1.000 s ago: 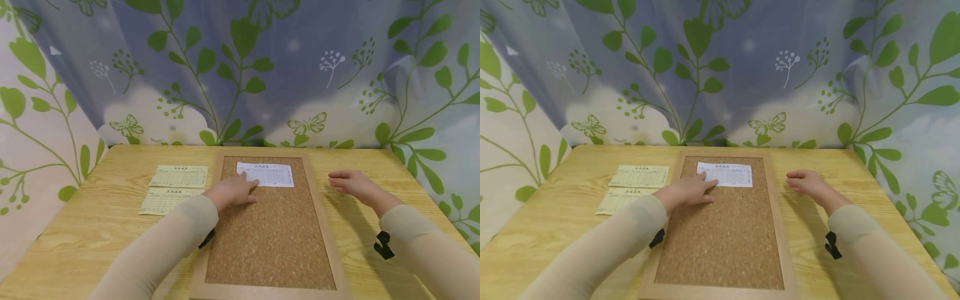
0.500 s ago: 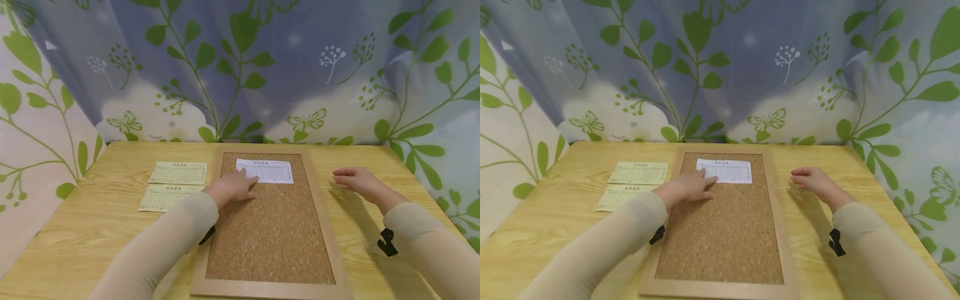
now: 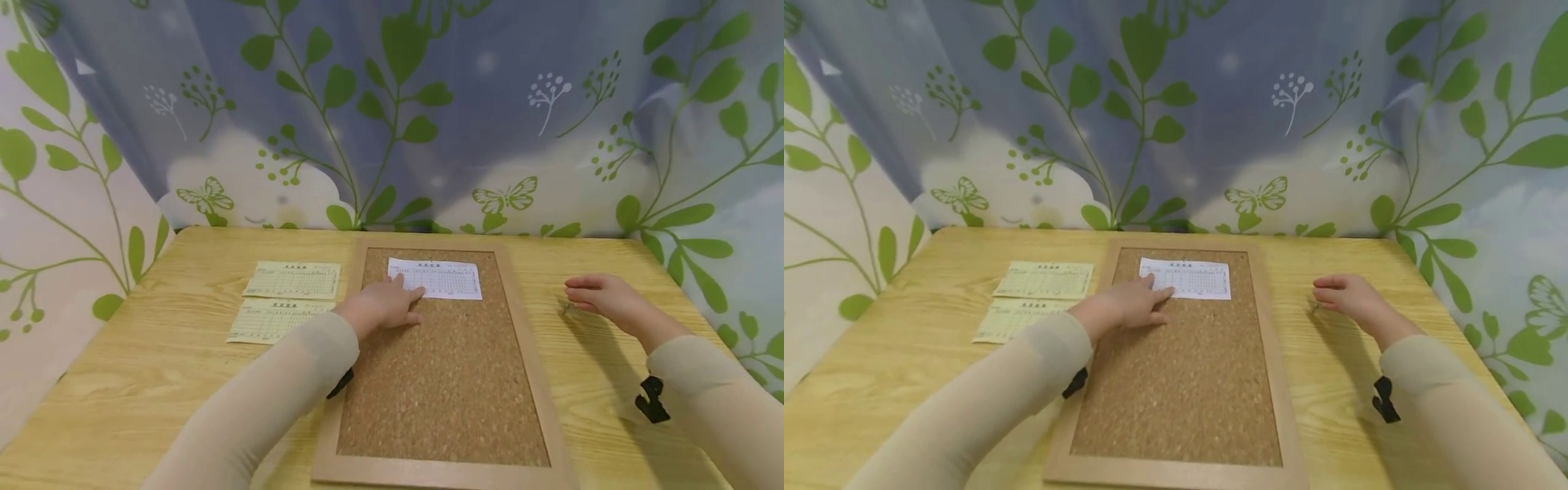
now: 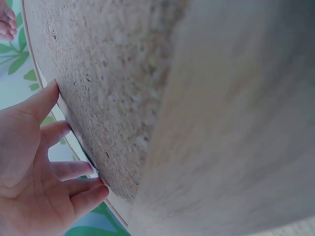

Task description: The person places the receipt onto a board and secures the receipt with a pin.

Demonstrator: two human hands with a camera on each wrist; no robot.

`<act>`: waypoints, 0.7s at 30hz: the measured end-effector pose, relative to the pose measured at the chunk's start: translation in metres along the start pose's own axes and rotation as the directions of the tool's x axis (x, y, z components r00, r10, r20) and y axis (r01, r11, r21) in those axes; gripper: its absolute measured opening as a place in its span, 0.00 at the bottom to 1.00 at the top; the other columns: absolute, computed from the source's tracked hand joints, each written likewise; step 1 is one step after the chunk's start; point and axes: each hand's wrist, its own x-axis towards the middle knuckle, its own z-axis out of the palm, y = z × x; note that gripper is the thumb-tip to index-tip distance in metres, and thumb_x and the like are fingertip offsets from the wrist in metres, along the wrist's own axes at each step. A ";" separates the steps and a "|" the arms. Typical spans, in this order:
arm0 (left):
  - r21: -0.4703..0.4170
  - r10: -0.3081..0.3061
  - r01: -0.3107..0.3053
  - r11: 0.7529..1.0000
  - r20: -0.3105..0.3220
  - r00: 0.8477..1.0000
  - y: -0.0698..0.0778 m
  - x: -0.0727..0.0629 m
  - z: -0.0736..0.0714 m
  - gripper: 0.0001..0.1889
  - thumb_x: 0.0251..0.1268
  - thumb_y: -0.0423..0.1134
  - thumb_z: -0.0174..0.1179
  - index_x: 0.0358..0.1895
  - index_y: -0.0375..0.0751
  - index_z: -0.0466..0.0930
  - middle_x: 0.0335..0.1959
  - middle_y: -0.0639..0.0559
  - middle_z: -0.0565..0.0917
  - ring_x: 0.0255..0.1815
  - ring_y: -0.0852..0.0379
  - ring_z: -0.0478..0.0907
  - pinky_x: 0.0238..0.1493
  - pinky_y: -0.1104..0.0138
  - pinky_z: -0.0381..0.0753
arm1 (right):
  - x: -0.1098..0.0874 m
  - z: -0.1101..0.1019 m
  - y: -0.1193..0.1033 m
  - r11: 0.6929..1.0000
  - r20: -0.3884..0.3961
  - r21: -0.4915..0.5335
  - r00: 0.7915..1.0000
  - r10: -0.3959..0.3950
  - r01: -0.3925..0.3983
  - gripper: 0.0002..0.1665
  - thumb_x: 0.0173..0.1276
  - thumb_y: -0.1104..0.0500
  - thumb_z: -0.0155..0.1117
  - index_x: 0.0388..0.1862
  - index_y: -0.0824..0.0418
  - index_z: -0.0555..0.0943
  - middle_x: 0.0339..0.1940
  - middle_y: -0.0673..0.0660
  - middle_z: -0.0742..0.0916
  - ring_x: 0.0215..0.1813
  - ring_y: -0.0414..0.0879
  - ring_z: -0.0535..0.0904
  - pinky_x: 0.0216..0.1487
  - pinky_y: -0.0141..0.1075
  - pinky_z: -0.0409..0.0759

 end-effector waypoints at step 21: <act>0.029 0.003 -0.004 1.000 0.024 1.000 0.000 0.000 0.001 0.34 0.68 0.61 0.41 0.74 0.57 0.46 0.74 0.38 0.45 0.72 0.38 0.47 0.66 0.51 0.57 | -0.006 -0.005 0.015 0.996 -0.042 -0.077 0.998 0.037 -0.040 0.32 0.75 0.57 0.46 0.66 0.81 0.56 0.65 0.79 0.63 0.63 0.66 0.64 0.57 0.46 0.71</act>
